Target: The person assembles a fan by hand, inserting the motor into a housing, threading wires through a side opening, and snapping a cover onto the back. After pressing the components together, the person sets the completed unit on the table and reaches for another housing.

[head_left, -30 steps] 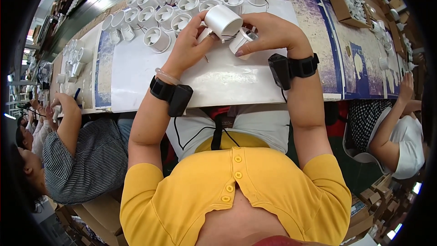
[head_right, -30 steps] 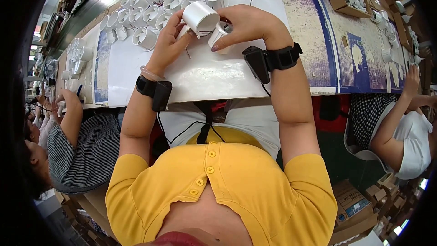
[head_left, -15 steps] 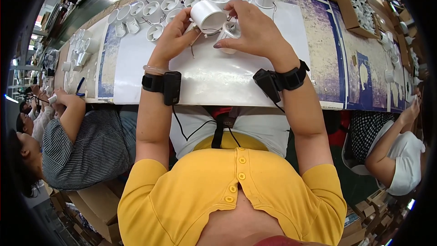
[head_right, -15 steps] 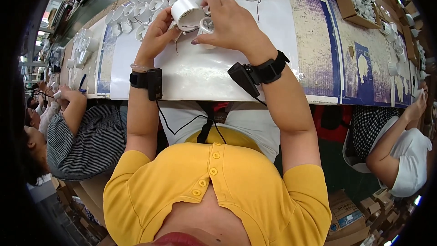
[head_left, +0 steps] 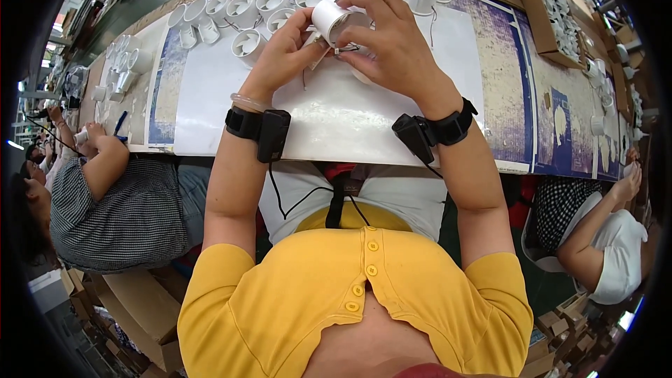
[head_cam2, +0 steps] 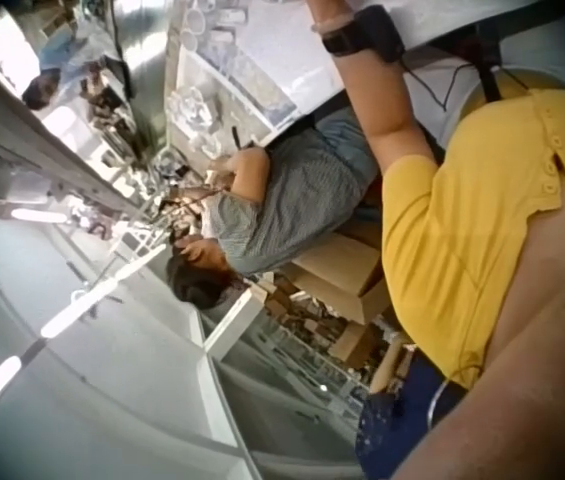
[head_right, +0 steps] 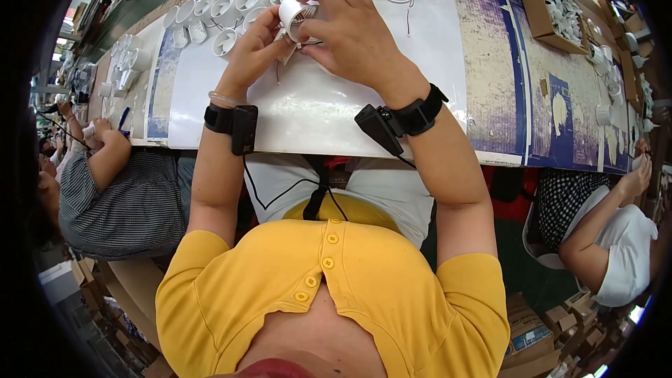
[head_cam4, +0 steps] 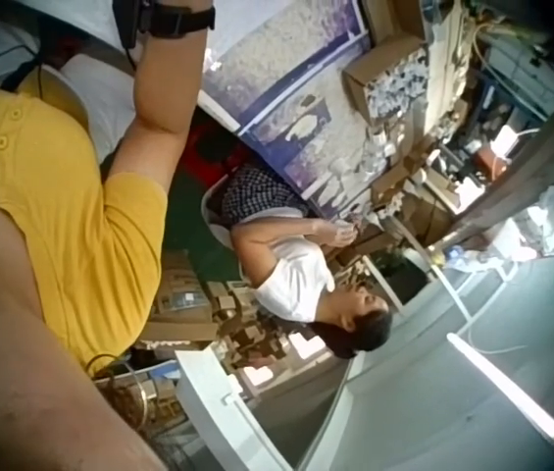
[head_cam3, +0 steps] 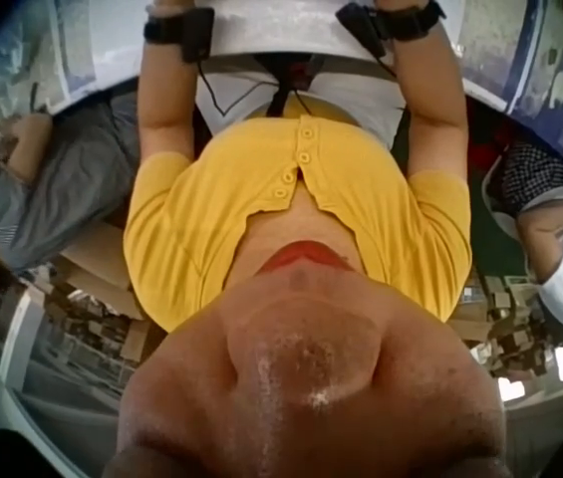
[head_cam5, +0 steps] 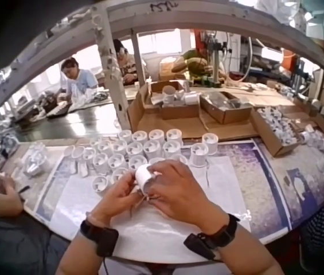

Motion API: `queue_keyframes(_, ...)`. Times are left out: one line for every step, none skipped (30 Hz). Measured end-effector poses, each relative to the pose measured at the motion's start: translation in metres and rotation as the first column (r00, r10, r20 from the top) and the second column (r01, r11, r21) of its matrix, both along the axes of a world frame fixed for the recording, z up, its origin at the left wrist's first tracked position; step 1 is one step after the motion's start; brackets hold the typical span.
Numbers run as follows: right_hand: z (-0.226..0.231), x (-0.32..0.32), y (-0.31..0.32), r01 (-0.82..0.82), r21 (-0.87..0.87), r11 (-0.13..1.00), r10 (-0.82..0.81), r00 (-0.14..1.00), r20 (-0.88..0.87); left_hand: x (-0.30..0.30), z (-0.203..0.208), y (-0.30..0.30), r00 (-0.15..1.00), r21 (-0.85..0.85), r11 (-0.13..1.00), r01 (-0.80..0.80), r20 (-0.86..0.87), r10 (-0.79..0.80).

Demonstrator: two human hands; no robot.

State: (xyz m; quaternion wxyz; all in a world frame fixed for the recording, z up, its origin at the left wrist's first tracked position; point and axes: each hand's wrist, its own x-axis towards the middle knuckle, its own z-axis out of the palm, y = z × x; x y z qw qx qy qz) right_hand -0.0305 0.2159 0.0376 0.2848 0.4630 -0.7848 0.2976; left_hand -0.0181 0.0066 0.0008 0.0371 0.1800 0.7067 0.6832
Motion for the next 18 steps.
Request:
queue_keyframes(0.000, 0.000, -0.001, -0.003, 0.003, 1.000, 0.003, 1.000, 0.000, -0.001, 0.000, 0.000, 1.000, 0.002, 1.000, 0.008, 0.000, -0.008)
queue_keyframes(0.000, -0.001, 0.000, -0.003, 0.000, 1.000, 0.003, 1.000, 0.008, -0.001, -0.001, 0.001, 1.000, 0.005, 1.000, 0.017, 0.000, -0.017)
queue_keyframes(0.000, -0.001, 0.000, -0.001, -0.004, 1.000, 0.001, 1.000, 0.016, -0.001, -0.002, 0.002, 1.000, 0.007, 1.000, 0.016, 0.000, -0.016)
queue_keyframes(-0.001, -0.001, 0.001, 0.003, -0.008, 1.000, -0.003, 1.000, 0.025, -0.001, -0.002, 0.004, 0.999, 0.048, 0.998, 0.038, 0.023, -0.039)
queue_keyframes(-0.001, -0.003, 0.002, 0.003, -0.006, 1.000, -0.003, 1.000, 0.025, -0.001, -0.003, 0.006, 0.997, 0.089, 0.994, 0.060, 0.045, -0.064)
queue_keyframes(-0.002, -0.005, 0.003, 0.006, -0.009, 1.000, -0.006, 1.000, 0.021, -0.001, -0.003, 0.007, 0.994, 0.130, 0.988, 0.081, 0.065, -0.090)
queue_keyframes(-0.003, -0.007, 0.005, 0.011, -0.013, 1.000, -0.010, 1.000, 0.016, -0.001, -0.004, 0.007, 0.994, 0.132, 0.988, 0.083, 0.065, -0.092)
queue_keyframes(-0.004, -0.009, 0.006, 0.016, -0.017, 1.000, -0.016, 1.000, 0.011, -0.001, -0.004, 0.007, 0.993, 0.144, 0.986, 0.080, 0.079, -0.092)
queue_keyframes(-0.005, -0.010, 0.007, 0.020, -0.015, 1.000, -0.019, 1.000, 0.011, 0.000, -0.004, 0.008, 0.991, 0.155, 0.985, 0.076, 0.093, -0.091)
queue_keyframes(-0.006, -0.011, 0.007, 0.028, -0.005, 1.000, -0.028, 0.999, 0.024, 0.000, -0.003, 0.009, 0.990, 0.167, 0.983, 0.073, 0.107, -0.092)
queue_keyframes(-0.007, -0.012, 0.008, 0.036, 0.005, 0.999, -0.036, 0.999, 0.037, 0.000, -0.003, 0.010, 0.990, 0.169, 0.983, 0.077, 0.106, -0.096)
queue_keyframes(-0.008, -0.012, 0.008, 0.044, 0.015, 0.999, -0.045, 0.998, 0.050, 0.000, -0.002, 0.011, 0.991, 0.159, 0.985, 0.074, 0.102, -0.091)
queue_keyframes(-0.008, -0.011, 0.008, 0.046, 0.016, 0.999, -0.047, 0.998, 0.050, 0.001, -0.002, 0.011, 0.992, 0.148, 0.987, 0.069, 0.098, -0.084)
queue_keyframes(-0.009, -0.011, 0.007, 0.049, 0.020, 0.999, -0.050, 0.997, 0.060, 0.001, -0.001, 0.011, 0.993, 0.137, 0.988, 0.064, 0.094, -0.077)
queue_keyframes(-0.009, -0.011, 0.006, 0.051, 0.023, 0.998, -0.052, 0.996, 0.070, 0.002, -0.001, 0.012, 0.992, 0.138, 0.988, 0.065, 0.094, -0.078)
queue_keyframes(-0.009, -0.010, 0.006, 0.053, 0.026, 0.998, -0.055, 0.995, 0.079, 0.002, -0.001, 0.012, 0.992, 0.146, 0.987, 0.065, 0.097, -0.080)
queue_keyframes(-0.009, -0.010, 0.005, 0.054, 0.026, 0.998, -0.056, 0.995, 0.080, 0.002, -0.001, 0.013, 0.992, 0.154, 0.986, 0.066, 0.099, -0.081)
queue_keyframes(-0.008, -0.009, 0.005, 0.067, 0.022, 0.998, -0.068, 0.995, 0.076, 0.002, -0.001, 0.013, 0.992, 0.161, 0.985, 0.065, 0.100, -0.082)
